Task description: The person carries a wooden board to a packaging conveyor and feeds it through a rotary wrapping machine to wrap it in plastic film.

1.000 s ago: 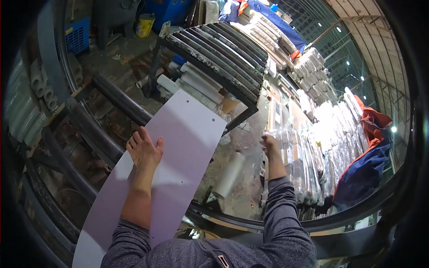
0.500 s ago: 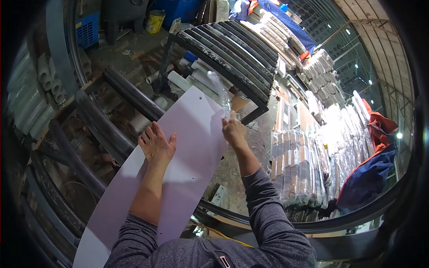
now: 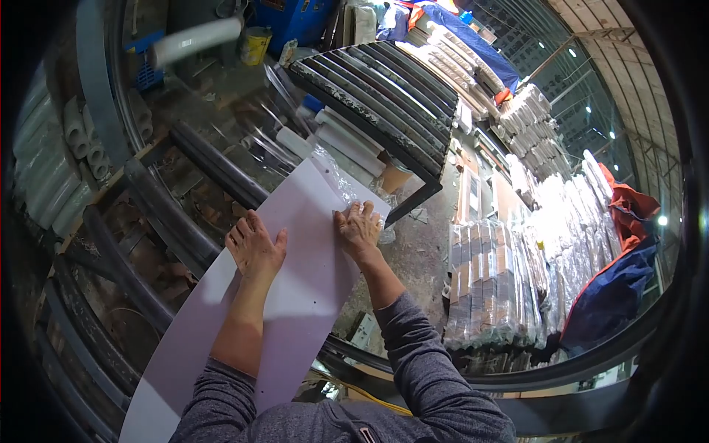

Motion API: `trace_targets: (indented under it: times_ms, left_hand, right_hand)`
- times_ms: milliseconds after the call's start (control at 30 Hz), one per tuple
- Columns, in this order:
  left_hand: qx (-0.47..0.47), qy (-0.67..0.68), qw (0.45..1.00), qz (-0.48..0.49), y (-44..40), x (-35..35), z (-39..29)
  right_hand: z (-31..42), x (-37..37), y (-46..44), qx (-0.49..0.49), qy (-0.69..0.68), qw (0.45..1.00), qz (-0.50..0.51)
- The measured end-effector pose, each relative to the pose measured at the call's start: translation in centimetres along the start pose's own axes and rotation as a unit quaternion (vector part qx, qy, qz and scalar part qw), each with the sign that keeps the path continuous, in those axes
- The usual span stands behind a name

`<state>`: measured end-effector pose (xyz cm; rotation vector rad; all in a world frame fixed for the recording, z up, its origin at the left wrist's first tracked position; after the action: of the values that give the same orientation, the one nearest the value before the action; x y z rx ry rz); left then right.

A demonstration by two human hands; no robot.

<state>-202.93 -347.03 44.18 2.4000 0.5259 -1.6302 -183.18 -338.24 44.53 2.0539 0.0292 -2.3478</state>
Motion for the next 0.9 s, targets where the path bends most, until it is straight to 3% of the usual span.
trace_targets:
  times_ms: [33,133,367,900]
  left_hand:
    - [-0.004,0.004,1.0,0.018,-0.1,0.0,0.0]
    - [0.015,-0.022,0.999,-0.047,0.1,0.5,0.0]
    - [0.006,-0.025,0.999,-0.037,0.0,0.5,0.0]
    - [0.009,0.011,0.999,-0.038,-0.1,0.5,0.1]
  right_hand:
    - [-0.1,0.2,0.0,-0.005,0.0,1.0,-0.004]
    - [0.1,0.4,-0.2,-0.006,0.019,1.0,0.01]
    - [1.1,2.2,0.1,-0.021,0.062,0.998,-0.019]
    - [1.6,1.6,1.0,-0.033,0.037,0.998,0.031]
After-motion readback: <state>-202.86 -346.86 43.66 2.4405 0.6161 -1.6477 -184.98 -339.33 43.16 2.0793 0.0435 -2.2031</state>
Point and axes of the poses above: each hand's wrist, its own y-axis away from the middle knuckle, its own x-axis out of the palm, z = x × y, the point moved 2 cm from there along -y, towards the middle knuckle, and after that the axes turned 6 degrees about z, right-handed, at the moved point
